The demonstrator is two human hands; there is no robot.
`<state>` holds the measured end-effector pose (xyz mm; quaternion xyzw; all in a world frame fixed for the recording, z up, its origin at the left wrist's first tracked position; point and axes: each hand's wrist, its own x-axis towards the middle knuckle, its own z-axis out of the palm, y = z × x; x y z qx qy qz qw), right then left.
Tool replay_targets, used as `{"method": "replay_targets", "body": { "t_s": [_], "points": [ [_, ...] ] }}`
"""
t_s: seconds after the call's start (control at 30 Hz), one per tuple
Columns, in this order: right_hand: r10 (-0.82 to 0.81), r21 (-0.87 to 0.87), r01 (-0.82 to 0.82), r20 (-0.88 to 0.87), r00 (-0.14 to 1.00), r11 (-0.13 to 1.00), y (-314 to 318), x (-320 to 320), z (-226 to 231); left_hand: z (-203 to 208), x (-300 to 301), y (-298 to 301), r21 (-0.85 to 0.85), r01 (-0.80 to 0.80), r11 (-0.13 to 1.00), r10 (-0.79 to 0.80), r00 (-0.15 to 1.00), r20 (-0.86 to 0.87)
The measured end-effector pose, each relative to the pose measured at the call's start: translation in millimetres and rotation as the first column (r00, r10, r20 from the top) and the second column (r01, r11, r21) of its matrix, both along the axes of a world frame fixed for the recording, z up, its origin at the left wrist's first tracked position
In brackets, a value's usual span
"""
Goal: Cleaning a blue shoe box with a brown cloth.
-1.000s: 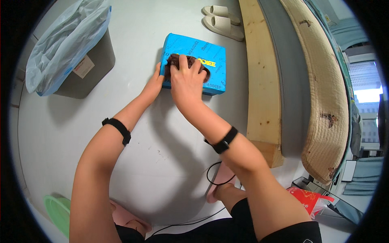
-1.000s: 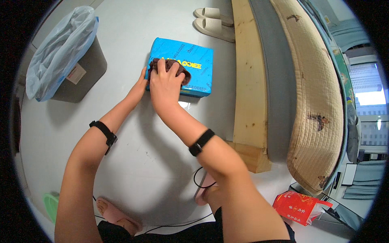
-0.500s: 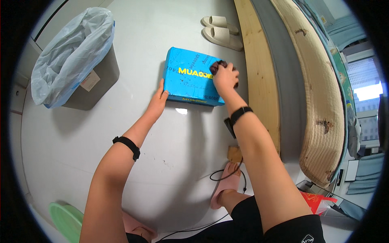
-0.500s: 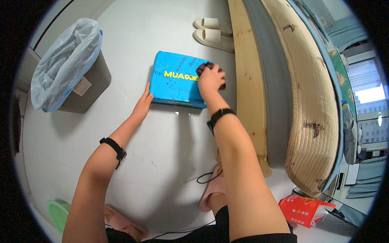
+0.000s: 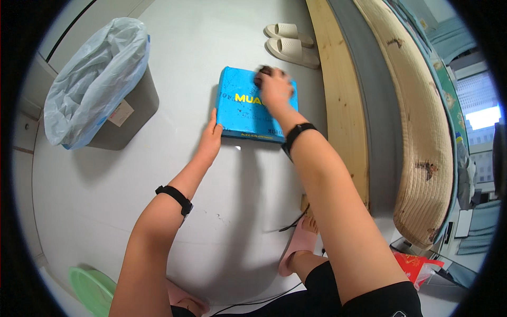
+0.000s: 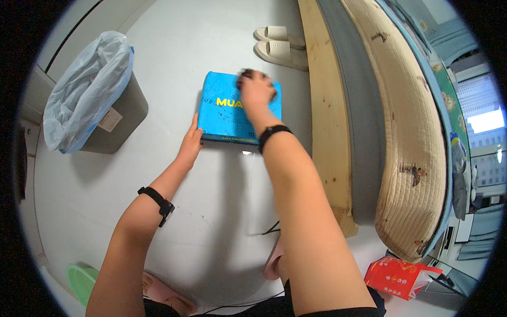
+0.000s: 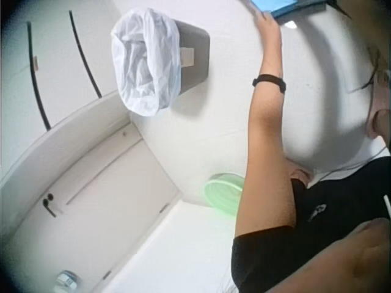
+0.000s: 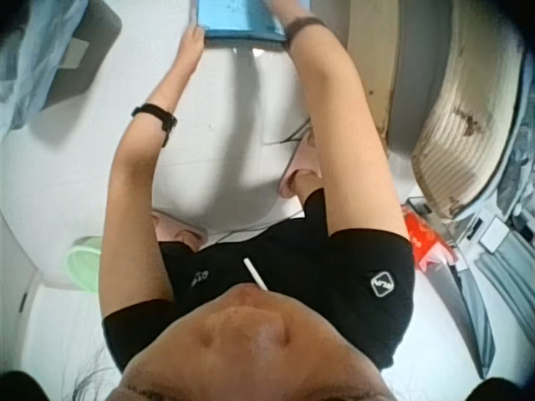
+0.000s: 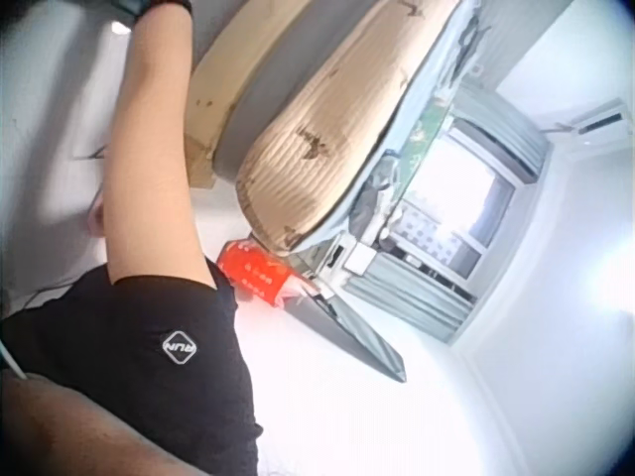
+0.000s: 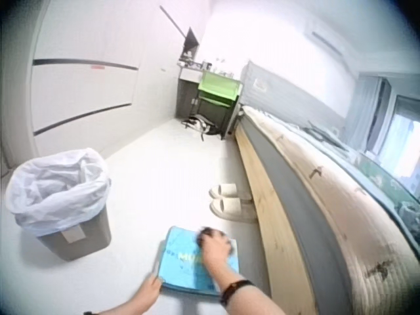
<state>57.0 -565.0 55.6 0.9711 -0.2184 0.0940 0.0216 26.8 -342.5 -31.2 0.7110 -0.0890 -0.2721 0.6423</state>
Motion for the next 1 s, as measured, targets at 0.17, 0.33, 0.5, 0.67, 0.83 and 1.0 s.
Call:
{"method": "replay_targets", "body": {
  "t_s": [0.17,0.33,0.5,0.67,0.83,1.0],
  "points": [
    [-0.297,-0.108,0.282,-0.17,0.94,0.953,-34.8,-53.6,0.0,12.0,0.8,1.0,0.028,0.039,0.999,-0.038,0.999,-0.029],
    [-0.139,-0.013,0.139,-0.097,0.986,0.99,29.4,-41.2,14.3,15.2,-1.0,8.9,0.081,0.04,0.996,-0.047,0.995,0.083],
    [0.343,-0.047,-0.342,0.01,0.939,0.939,71.4,-5.2,3.3,-11.5,4.5,3.4,0.046,-0.028,0.999,0.023,0.994,0.105],
    [-0.174,0.066,0.187,-0.171,0.97,0.98,24.5,-7.7,17.6,26.1,1.9,-8.4,-0.041,-0.04,0.998,0.04,0.999,-0.017],
    [0.044,0.292,-0.11,0.223,0.974,0.95,82.3,-38.8,41.0,16.2,8.4,-37.0,0.031,0.107,0.994,-0.109,0.991,0.079],
    [0.177,0.349,-0.366,0.47,0.865,0.863,156.4,-47.6,79.7,-52.6,-25.5,-110.4,0.339,0.137,0.931,-0.35,0.605,0.715]
  ]
}}
